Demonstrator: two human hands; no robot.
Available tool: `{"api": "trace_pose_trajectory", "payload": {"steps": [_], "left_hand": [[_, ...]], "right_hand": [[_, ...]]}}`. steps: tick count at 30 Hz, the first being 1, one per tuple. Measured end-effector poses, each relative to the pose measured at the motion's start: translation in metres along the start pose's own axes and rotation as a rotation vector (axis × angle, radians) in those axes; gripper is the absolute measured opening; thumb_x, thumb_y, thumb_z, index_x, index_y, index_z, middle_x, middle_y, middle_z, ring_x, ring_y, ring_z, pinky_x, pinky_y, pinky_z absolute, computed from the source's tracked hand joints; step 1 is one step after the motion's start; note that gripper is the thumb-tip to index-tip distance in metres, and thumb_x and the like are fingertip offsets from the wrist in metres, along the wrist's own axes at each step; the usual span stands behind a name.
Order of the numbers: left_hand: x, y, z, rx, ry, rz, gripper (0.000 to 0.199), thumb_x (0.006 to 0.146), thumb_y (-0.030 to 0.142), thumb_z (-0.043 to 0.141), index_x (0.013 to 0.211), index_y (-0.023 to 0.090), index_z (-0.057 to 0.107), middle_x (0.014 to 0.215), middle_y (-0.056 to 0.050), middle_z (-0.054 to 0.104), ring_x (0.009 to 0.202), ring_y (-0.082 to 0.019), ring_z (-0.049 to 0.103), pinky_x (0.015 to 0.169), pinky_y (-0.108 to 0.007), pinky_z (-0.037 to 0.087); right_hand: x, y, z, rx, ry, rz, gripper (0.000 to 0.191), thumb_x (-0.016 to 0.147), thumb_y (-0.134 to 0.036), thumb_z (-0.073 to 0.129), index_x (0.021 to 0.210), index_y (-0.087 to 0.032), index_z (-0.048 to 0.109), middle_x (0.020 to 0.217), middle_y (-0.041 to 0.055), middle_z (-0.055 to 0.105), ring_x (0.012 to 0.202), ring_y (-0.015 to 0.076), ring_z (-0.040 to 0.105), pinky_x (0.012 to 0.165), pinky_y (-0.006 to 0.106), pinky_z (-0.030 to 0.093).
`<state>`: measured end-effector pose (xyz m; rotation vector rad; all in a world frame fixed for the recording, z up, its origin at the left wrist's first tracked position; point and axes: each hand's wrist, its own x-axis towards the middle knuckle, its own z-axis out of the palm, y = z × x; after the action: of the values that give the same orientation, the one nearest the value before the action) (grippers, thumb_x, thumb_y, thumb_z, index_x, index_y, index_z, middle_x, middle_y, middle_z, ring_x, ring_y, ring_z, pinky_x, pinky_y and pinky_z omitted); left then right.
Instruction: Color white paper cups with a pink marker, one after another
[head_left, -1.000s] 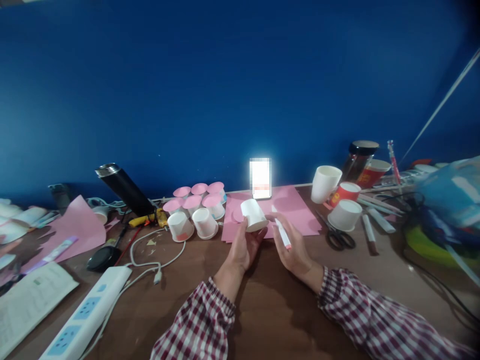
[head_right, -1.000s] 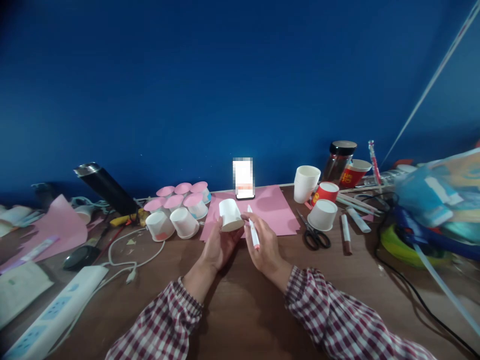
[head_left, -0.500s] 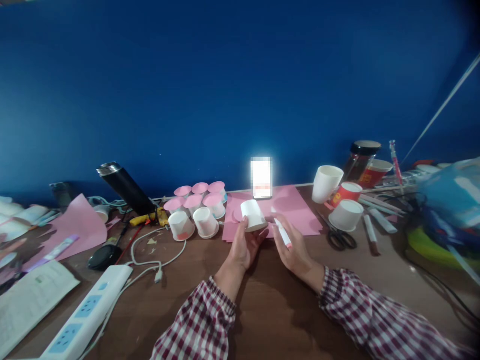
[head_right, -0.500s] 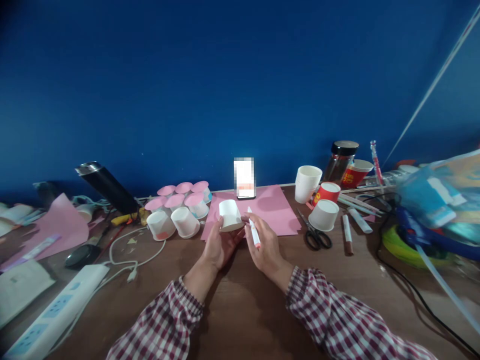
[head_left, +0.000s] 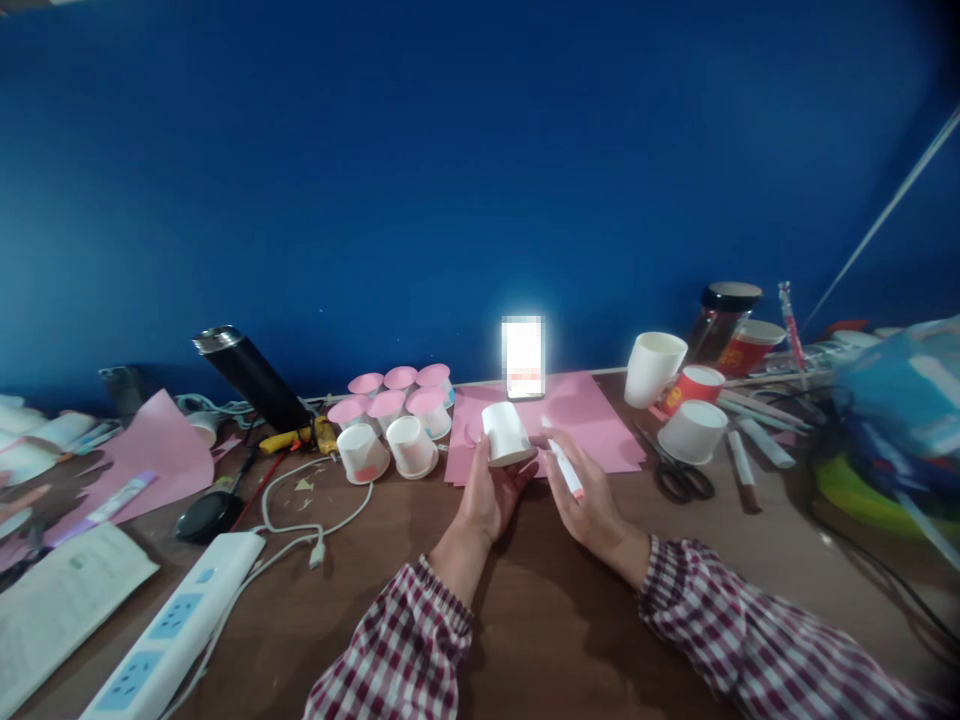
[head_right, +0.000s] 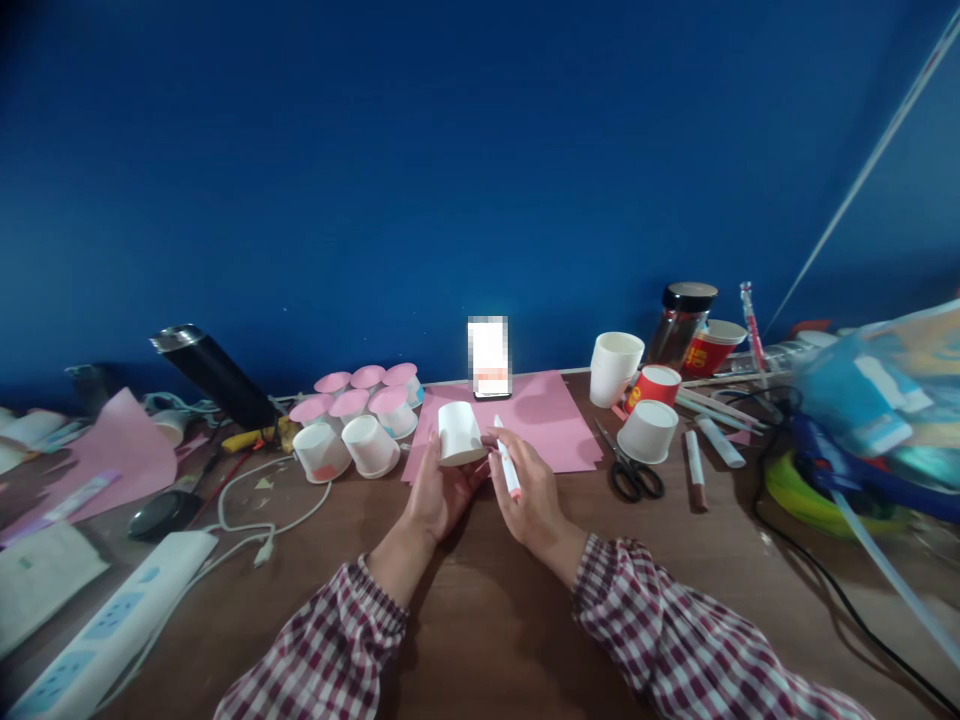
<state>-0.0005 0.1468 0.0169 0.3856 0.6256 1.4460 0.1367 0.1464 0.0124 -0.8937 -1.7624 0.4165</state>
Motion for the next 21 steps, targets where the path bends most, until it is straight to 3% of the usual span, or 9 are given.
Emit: {"api": "trace_pose_trajectory", "payload": {"steps": [9,21], "left_hand": [[-0.0007,0.0002,0.0016,-0.004,0.038,-0.02,0.039,0.098,0.047,0.049,0.105,0.013,0.068,0.097,-0.01,0.074,0.085,-0.02,0.069,0.081,-0.033,0.055],[0.0017,-0.0004,-0.0008,-0.011,0.054,-0.029,0.039,0.096,0.048,0.052,0.104,0.013,0.068,0.096,-0.009,0.074,0.084,-0.019,0.069,0.079,-0.032,0.057]], "right_hand": [[-0.0006,0.0008,0.0003,0.009,-0.003,0.005,0.025,0.104,-0.028,0.042,0.123,-0.021,0.056,0.12,0.013,0.068,0.114,0.0255,0.065,0.099,0.044,0.053],[-0.0017,0.0058,0.0015,0.014,-0.009,0.005,0.026,0.103,-0.027,0.044,0.126,-0.021,0.054,0.123,0.0143,0.067,0.115,0.0263,0.065,0.1,0.046,0.053]]}}
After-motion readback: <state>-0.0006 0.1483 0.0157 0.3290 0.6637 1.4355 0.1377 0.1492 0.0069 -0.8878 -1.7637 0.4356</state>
